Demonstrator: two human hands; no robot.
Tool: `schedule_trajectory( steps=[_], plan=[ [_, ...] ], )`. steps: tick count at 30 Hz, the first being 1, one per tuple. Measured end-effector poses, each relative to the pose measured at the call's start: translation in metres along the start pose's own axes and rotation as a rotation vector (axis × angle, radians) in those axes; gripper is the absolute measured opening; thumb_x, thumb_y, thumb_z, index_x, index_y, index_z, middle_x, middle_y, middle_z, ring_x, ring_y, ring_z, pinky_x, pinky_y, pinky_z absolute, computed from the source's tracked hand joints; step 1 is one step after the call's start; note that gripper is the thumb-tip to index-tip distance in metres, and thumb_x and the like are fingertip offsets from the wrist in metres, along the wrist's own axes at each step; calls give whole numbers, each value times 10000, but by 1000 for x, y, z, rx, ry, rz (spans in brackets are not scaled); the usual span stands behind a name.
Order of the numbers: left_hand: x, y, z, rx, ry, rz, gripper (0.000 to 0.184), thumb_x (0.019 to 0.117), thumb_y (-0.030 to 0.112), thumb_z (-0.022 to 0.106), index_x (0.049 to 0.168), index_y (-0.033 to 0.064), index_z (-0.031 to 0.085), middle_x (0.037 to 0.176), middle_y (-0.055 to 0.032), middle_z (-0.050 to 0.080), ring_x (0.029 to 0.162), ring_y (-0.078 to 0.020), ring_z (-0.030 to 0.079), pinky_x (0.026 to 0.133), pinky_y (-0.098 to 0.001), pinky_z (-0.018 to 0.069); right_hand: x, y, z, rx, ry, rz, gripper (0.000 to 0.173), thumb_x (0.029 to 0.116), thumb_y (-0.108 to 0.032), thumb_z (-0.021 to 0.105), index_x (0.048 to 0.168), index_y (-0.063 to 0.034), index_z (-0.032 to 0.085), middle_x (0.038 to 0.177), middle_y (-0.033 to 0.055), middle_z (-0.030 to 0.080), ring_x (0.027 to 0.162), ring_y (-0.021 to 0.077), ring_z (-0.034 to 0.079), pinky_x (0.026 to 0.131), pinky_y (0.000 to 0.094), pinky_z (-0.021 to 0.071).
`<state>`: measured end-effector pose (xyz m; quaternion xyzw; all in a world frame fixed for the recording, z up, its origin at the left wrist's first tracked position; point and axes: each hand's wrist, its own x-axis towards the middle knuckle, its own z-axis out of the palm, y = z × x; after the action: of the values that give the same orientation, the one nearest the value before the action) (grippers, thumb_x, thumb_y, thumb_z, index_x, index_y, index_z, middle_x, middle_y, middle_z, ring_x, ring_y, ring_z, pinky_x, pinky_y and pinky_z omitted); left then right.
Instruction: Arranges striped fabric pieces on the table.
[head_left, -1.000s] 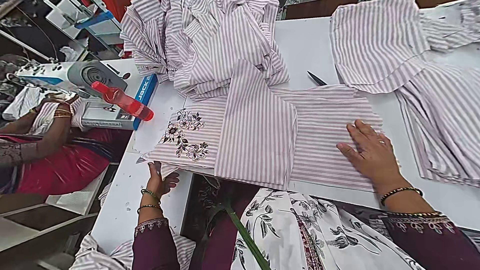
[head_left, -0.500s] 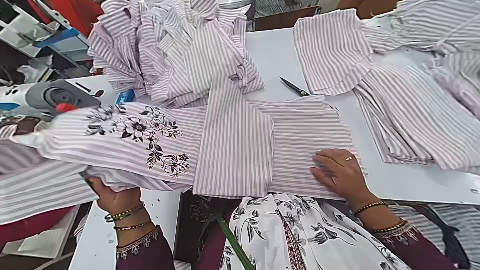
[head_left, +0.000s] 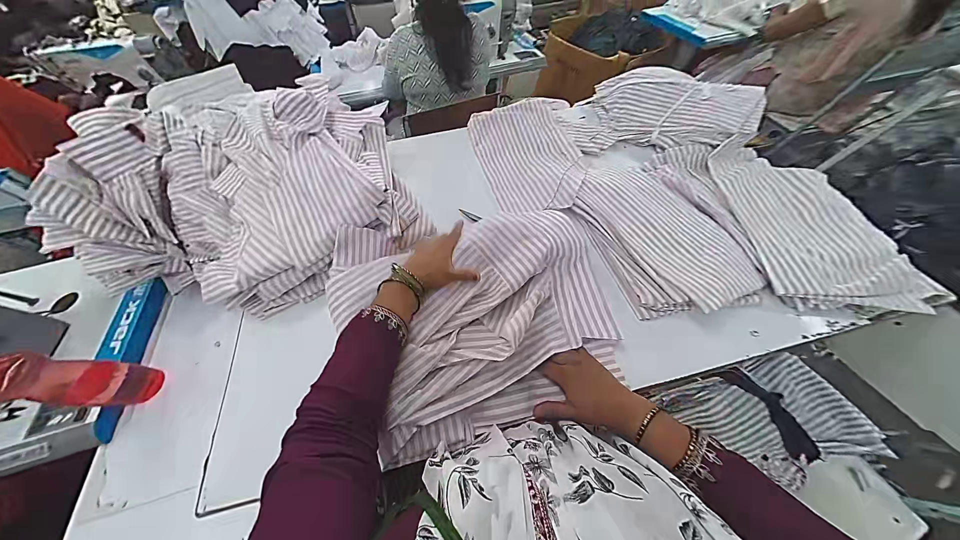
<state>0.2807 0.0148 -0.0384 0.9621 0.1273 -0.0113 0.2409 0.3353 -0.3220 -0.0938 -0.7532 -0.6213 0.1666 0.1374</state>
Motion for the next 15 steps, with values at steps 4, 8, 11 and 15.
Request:
schedule_trajectory(
  steps=[4,8,11,15],
  plan=[
    [-17,58,24,113,-346,16,1320,681,599,876,1625,5,170,1578,-268,389,1452,-449,381,1161,-682,265,44,-20,-36,127,-450,397,672,975,-567,583,1297,19,639,1361,281,600,1336,455,517,1084,707,344],
    [-57,83,5,123,-395,-150,1075,853,331,804,1638,53,123,1230,-296,644,1161,-474,623,984,-648,470,31,-31,-53,126,-498,584,497,1068,-231,521,1457,75,469,1502,286,469,1438,421,410,1184,559,296],
    [-101,78,-61,70,-78,-215,847,882,293,783,1558,0,366,1149,-321,674,1123,-498,639,988,-656,466,31,7,-21,89,272,166,507,897,-358,682,1174,67,696,1236,249,682,1237,386,609,1093,543,408],
    [-156,53,-166,165,810,-173,653,763,409,761,1155,-90,611,926,-266,683,882,-432,685,739,-666,506,35,63,4,17,670,63,476,935,-408,515,1036,-21,773,1210,203,713,1200,444,637,991,628,470]
  ],
)
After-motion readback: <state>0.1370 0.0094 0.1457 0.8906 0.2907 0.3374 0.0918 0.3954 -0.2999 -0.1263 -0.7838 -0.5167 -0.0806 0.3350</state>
